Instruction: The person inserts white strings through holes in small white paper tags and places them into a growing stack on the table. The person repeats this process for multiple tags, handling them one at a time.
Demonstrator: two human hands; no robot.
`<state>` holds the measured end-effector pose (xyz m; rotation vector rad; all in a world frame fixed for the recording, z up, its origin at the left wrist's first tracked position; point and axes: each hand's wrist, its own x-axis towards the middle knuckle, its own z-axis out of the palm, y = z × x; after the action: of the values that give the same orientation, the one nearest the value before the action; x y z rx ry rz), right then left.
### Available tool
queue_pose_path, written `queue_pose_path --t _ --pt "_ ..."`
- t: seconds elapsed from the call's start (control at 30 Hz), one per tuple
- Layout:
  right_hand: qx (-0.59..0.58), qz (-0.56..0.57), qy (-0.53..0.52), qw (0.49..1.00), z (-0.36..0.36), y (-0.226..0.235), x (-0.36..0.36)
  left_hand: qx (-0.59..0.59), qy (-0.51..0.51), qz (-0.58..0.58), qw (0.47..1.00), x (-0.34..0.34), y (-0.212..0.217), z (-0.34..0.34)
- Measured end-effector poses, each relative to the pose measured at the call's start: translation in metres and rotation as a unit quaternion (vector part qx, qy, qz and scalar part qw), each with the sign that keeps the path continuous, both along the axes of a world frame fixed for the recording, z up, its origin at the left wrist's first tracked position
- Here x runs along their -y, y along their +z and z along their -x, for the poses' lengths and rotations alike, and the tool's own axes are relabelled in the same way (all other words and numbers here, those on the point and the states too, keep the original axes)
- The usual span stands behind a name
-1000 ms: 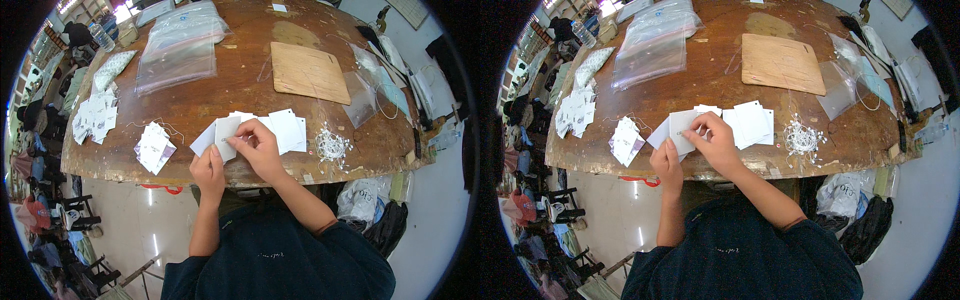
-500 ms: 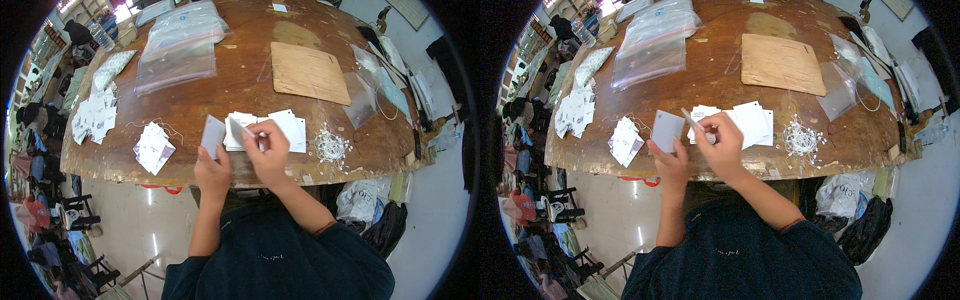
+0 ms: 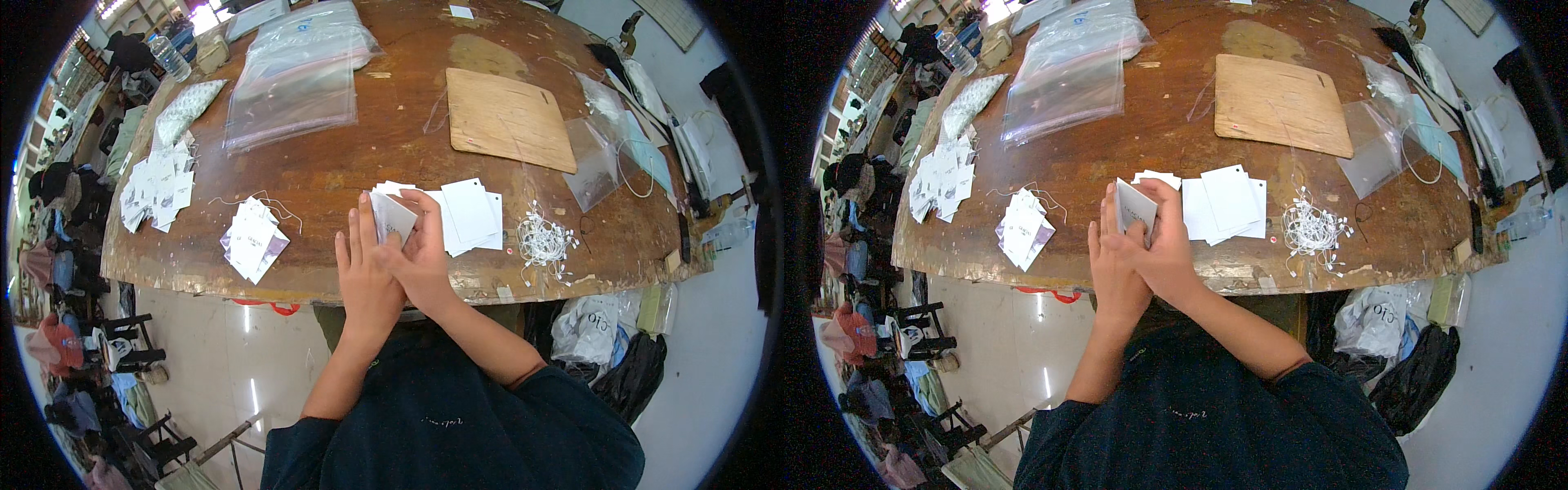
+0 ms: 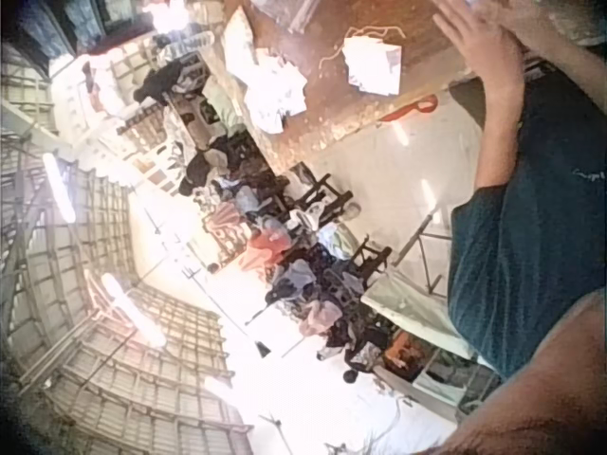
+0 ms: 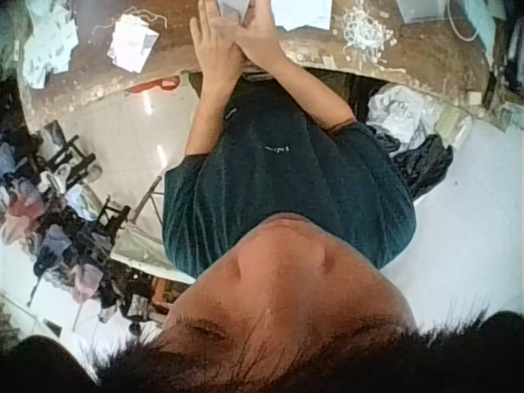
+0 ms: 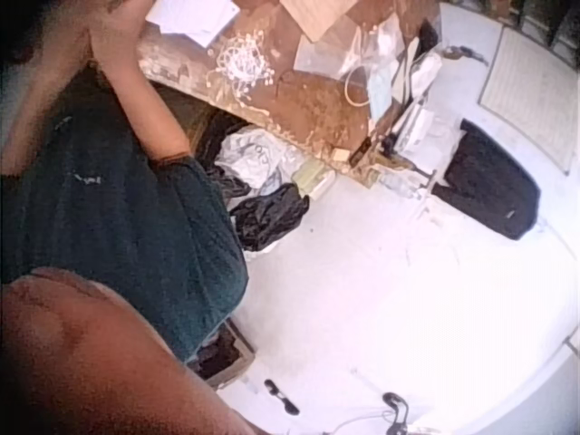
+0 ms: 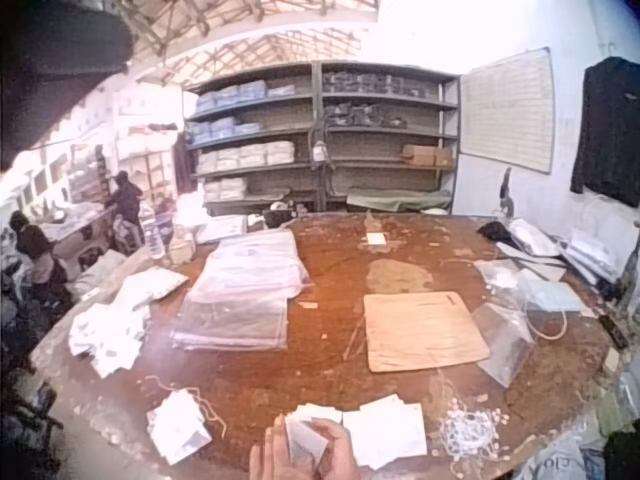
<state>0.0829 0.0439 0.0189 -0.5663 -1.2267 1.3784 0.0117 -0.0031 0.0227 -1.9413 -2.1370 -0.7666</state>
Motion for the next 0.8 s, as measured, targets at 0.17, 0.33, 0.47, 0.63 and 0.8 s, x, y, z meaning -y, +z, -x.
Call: queue_pose_path --t 0.17,0.33,0.47,0.63,0.8 --pt "0.037 0.085 0.029 0.995 -0.012 0.003 -0.014 -0.032 -0.039 -0.01 0.999 0.0 0.005 0.005" --pt "0.006 0.128 0.039 0.991 -0.021 0.011 -0.029 -0.018 -0.15 -0.016 0.988 0.011 0.019 0.024" --pt "0.023 0.139 0.111 0.984 -0.025 0.017 -0.028 0.006 -0.074 -0.106 0.992 0.001 0.028 0.033" --pt "0.08 0.141 0.123 0.979 -0.038 0.018 -0.033 0.084 -0.051 -0.093 0.991 -0.014 0.03 0.049" --pt "-0.07 0.194 -0.005 0.979 -0.046 0.019 -0.045 0.478 0.031 -0.07 0.875 -0.008 0.014 0.053"
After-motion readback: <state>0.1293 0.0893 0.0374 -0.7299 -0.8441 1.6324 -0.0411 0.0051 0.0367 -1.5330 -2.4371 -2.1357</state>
